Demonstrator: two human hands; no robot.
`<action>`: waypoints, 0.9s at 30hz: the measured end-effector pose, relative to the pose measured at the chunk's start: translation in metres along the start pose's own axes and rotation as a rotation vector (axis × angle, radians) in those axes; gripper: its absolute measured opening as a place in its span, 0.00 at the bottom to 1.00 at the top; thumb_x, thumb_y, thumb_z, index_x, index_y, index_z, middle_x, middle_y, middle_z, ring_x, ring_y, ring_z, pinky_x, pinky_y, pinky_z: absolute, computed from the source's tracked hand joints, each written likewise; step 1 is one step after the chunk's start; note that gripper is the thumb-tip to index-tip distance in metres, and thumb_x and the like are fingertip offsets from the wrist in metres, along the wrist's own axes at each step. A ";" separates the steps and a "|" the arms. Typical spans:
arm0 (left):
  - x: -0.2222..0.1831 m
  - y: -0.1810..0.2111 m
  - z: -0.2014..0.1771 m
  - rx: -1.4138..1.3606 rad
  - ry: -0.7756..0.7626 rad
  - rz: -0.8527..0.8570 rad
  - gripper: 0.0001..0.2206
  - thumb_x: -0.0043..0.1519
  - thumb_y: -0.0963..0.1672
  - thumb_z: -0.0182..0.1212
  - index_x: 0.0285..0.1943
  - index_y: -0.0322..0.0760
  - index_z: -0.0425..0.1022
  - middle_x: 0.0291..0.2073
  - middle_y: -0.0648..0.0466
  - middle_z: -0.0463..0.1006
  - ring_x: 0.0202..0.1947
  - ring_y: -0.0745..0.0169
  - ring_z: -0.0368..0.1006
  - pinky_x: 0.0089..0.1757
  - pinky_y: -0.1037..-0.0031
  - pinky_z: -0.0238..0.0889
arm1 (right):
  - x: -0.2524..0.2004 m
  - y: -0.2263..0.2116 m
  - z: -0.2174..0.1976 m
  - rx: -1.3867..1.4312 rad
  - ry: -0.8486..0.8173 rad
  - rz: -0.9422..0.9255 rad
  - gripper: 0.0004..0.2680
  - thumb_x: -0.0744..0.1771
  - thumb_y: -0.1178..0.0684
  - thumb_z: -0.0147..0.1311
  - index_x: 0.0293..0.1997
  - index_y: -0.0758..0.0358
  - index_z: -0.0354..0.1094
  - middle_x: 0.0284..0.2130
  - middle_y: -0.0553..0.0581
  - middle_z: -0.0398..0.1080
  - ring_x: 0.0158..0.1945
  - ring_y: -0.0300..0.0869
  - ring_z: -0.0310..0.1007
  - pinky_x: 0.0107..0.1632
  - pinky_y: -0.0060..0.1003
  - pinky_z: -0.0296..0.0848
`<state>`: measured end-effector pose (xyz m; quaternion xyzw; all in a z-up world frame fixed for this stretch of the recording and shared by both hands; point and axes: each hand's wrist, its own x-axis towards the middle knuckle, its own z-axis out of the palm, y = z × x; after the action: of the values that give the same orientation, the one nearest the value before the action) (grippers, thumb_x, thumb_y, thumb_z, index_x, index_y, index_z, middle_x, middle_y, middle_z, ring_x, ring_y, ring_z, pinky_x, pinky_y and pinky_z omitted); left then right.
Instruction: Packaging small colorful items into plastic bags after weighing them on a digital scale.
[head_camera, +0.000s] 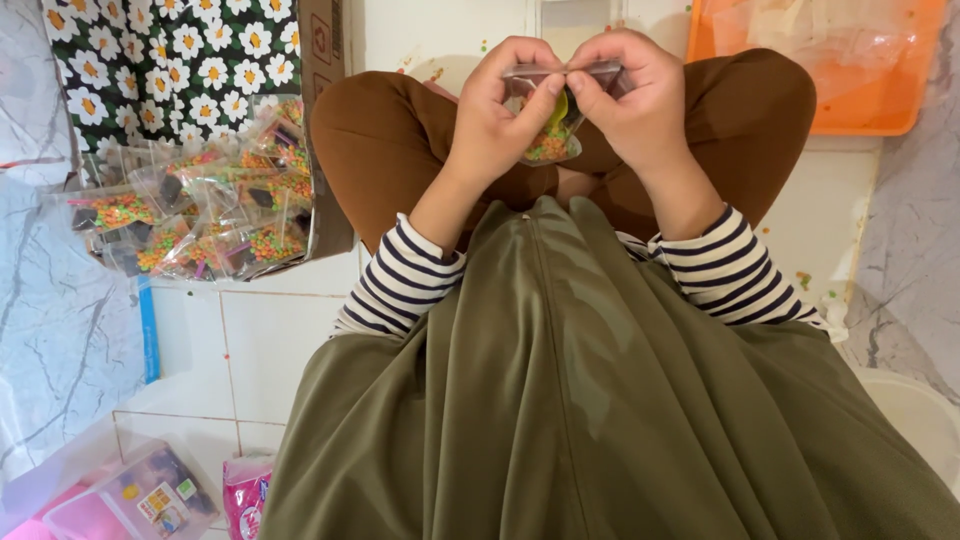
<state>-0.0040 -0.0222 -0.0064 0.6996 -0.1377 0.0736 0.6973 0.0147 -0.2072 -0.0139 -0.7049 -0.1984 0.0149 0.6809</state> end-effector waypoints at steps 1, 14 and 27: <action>0.000 0.000 0.001 -0.011 0.002 0.000 0.07 0.64 0.38 0.62 0.48 0.36 0.71 0.38 0.58 0.74 0.35 0.71 0.67 0.40 0.81 0.66 | 0.000 -0.003 0.001 -0.026 0.007 -0.023 0.05 0.69 0.70 0.56 0.47 0.70 0.67 0.39 0.54 0.68 0.37 0.36 0.63 0.43 0.28 0.66; 0.002 0.006 0.001 0.040 0.021 0.057 0.04 0.61 0.37 0.60 0.42 0.34 0.71 0.39 0.57 0.71 0.35 0.67 0.65 0.40 0.79 0.62 | 0.002 -0.013 0.012 -0.150 0.036 -0.080 0.05 0.67 0.71 0.56 0.42 0.70 0.66 0.36 0.54 0.65 0.33 0.37 0.58 0.38 0.29 0.62; -0.006 0.003 -0.009 -0.071 0.002 0.012 0.09 0.63 0.36 0.57 0.50 0.36 0.67 0.37 0.57 0.71 0.32 0.71 0.66 0.36 0.82 0.62 | 0.000 -0.009 0.012 -0.029 -0.030 0.024 0.06 0.69 0.68 0.50 0.50 0.68 0.64 0.44 0.56 0.67 0.43 0.38 0.64 0.50 0.30 0.67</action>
<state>-0.0095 -0.0124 -0.0055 0.6734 -0.1440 0.0735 0.7214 0.0091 -0.1963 -0.0062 -0.7168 -0.2004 0.0305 0.6672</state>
